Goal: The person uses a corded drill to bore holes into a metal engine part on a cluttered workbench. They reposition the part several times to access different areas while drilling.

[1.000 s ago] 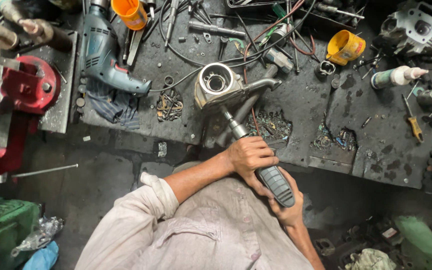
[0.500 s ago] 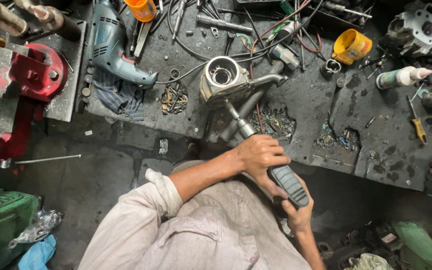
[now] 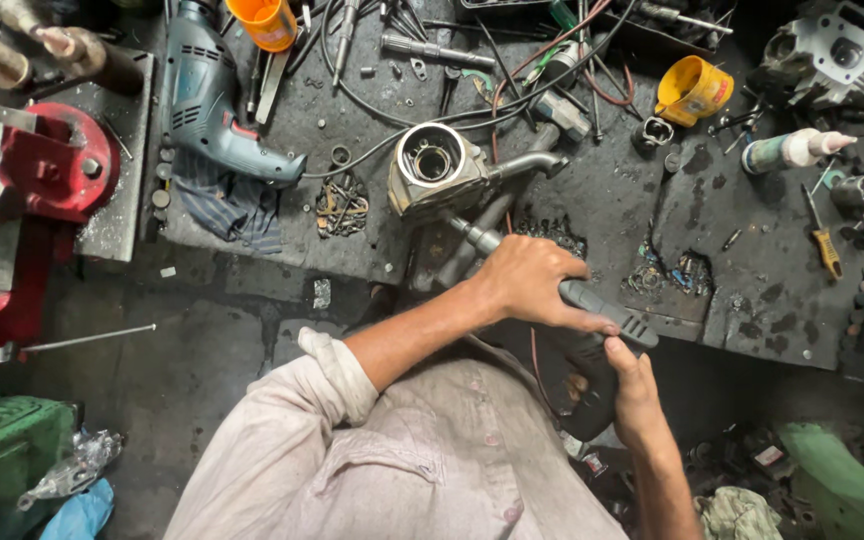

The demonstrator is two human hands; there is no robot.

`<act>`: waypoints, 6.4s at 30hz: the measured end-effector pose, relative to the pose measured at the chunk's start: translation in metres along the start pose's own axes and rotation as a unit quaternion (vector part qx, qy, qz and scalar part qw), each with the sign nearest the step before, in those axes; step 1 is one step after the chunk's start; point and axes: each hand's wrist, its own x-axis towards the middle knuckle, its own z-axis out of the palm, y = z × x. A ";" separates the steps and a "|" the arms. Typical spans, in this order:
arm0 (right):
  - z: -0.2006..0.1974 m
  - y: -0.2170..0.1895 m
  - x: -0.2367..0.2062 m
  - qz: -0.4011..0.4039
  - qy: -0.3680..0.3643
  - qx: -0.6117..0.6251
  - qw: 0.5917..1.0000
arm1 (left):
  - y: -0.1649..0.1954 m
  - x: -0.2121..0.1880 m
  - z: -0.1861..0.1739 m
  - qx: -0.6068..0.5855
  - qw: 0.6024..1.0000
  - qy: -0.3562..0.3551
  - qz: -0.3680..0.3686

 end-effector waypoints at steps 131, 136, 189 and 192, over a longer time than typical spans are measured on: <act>0.014 0.079 -0.008 -0.328 0.081 -0.233 0.912 | -0.017 -0.035 0.003 -0.077 0.958 0.115 0.251; 0.012 0.084 -0.021 -0.303 0.109 -0.251 0.913 | -0.005 -0.035 0.011 -0.087 0.954 0.116 0.261; 0.011 0.083 -0.026 -0.261 0.084 -0.161 0.948 | -0.007 -0.032 0.019 -0.031 0.983 0.043 0.177; 0.015 0.077 -0.027 -0.266 0.088 -0.197 0.940 | -0.007 -0.036 0.013 -0.047 0.981 0.055 0.182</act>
